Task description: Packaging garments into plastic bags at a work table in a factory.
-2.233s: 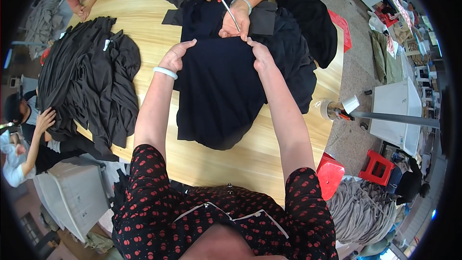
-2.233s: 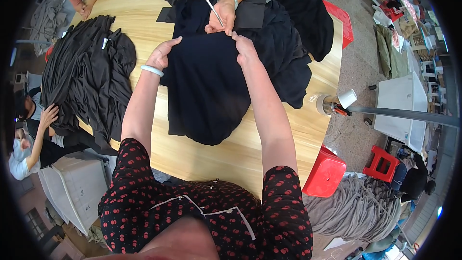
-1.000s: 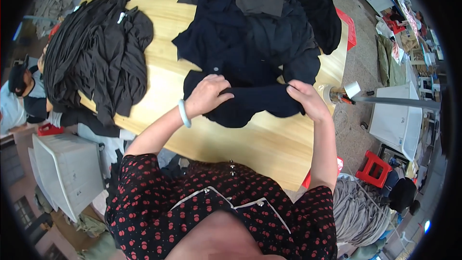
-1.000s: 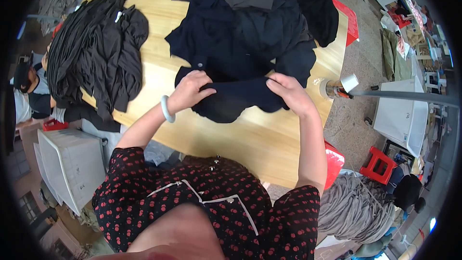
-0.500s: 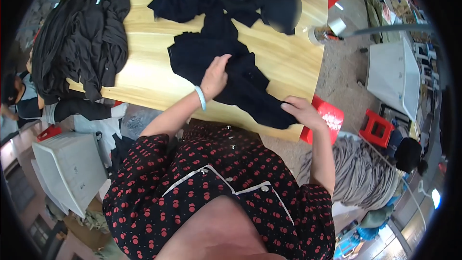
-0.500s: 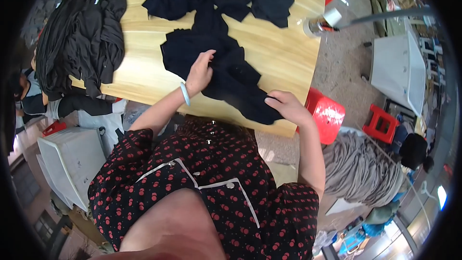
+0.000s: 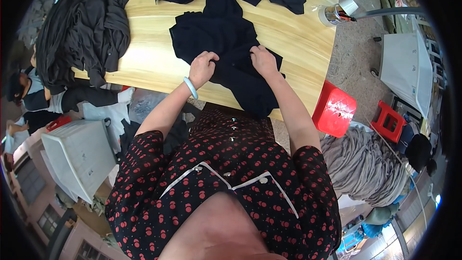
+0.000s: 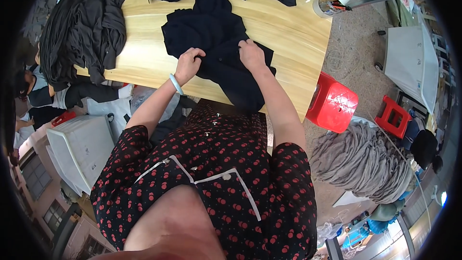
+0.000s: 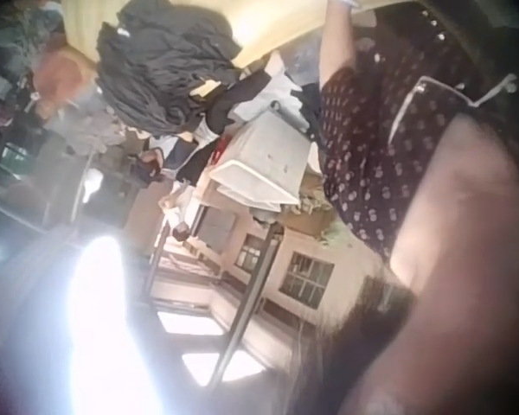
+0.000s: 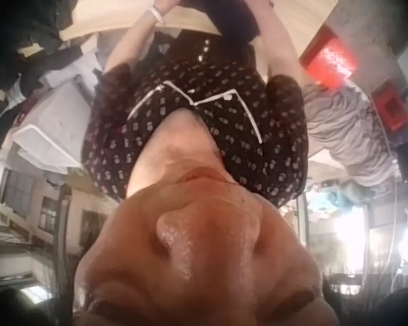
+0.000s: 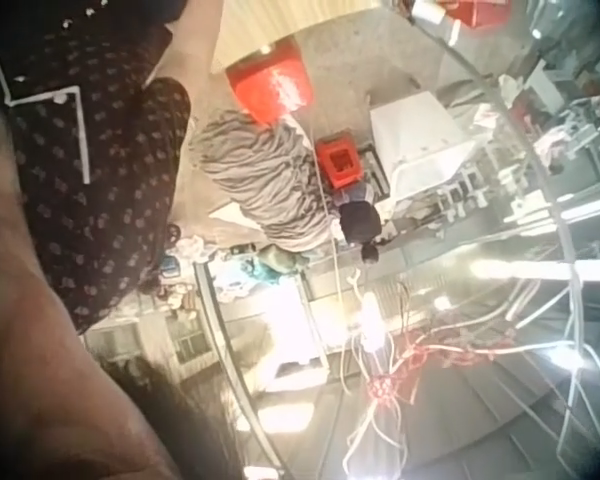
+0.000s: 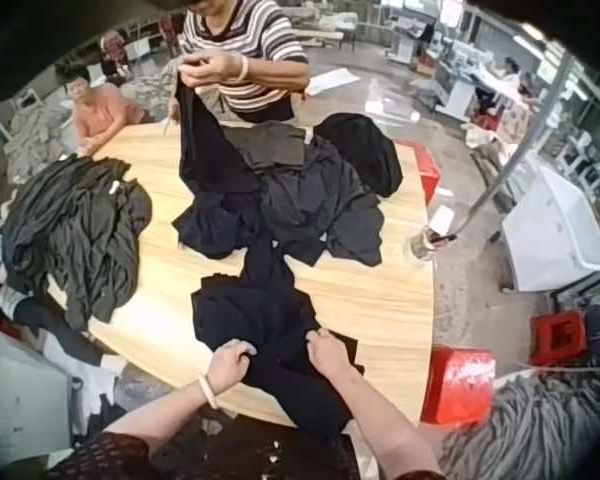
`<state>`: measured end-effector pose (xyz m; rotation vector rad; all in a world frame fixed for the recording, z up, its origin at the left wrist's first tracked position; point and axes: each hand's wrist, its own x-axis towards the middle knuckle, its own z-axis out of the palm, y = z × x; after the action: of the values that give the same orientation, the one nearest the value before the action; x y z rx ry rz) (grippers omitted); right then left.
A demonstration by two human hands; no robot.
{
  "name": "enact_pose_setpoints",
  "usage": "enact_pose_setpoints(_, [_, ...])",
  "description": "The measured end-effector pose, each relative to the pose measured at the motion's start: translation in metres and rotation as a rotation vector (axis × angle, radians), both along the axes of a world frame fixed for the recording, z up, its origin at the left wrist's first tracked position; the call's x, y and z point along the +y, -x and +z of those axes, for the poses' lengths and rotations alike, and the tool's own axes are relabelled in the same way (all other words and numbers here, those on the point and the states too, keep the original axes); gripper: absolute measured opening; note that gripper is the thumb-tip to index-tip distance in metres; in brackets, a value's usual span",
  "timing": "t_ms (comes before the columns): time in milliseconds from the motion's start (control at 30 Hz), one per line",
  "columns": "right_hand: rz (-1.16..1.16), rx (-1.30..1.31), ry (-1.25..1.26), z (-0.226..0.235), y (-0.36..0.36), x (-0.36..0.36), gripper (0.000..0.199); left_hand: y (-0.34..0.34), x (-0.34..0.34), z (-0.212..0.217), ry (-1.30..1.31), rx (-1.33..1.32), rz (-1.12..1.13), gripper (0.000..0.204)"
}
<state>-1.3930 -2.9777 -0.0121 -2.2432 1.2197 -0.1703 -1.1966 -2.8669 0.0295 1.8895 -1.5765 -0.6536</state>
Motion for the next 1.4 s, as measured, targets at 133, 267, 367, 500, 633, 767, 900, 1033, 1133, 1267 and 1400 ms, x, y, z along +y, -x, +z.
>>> enact_pose_setpoints(133, [-0.090, -0.316, 0.213, 0.022, -0.006, -0.018, 0.009, -0.015, 0.000, -0.017, -0.093, -0.067, -0.038, 0.020])
enact_pose_setpoints(267, [-0.167, -0.353, 0.173, 0.032, -0.007, -0.009, 0.008, -0.010, -0.010, -0.020, -0.213, -0.175, -0.094, 0.017])
enact_pose_setpoints(367, [0.008, -0.240, -0.166, 0.017, 0.000, 0.011, 0.012, 0.006, -0.021, -0.004, 0.090, -0.226, -0.030, 0.017])
enact_pose_setpoints(500, [0.053, -0.175, -0.481, 0.015, -0.016, 0.034, 0.024, 0.021, -0.035, -0.010, -0.012, -0.344, -0.154, 0.025])
enact_pose_setpoints(633, [0.077, -0.100, -0.318, 0.010, -0.023, 0.047, 0.027, 0.017, -0.048, -0.027, -0.081, -0.357, -0.298, 0.019])
enact_pose_setpoints(767, [-0.087, -0.228, -0.392, 0.014, -0.022, 0.049, 0.025, -0.001, -0.062, -0.036, -0.270, 0.109, -0.255, 0.016])
enact_pose_setpoints(900, [-0.172, -0.391, -0.516, 0.013, -0.027, 0.050, 0.023, -0.008, -0.066, -0.038, -0.578, 0.657, -0.067, 0.017])
enact_pose_setpoints(1033, [-0.105, -0.308, -0.288, 0.024, -0.031, 0.048, 0.020, -0.009, -0.068, -0.037, -0.625, 0.683, -0.041, 0.018])
enact_pose_setpoints(1133, [-0.053, -0.274, -0.176, 0.022, -0.030, 0.048, 0.017, -0.003, -0.071, -0.034, -0.613, 0.343, -0.159, 0.024])
enact_pose_setpoints(1267, [0.003, -0.186, -0.134, 0.015, -0.030, 0.054, 0.015, 0.006, -0.070, -0.036, -0.625, 0.121, -0.259, 0.029])
enact_pose_setpoints(1400, [-0.028, -0.176, -0.106, 0.009, -0.029, 0.053, 0.015, 0.019, -0.066, -0.031, -0.609, -0.009, -0.185, 0.026])
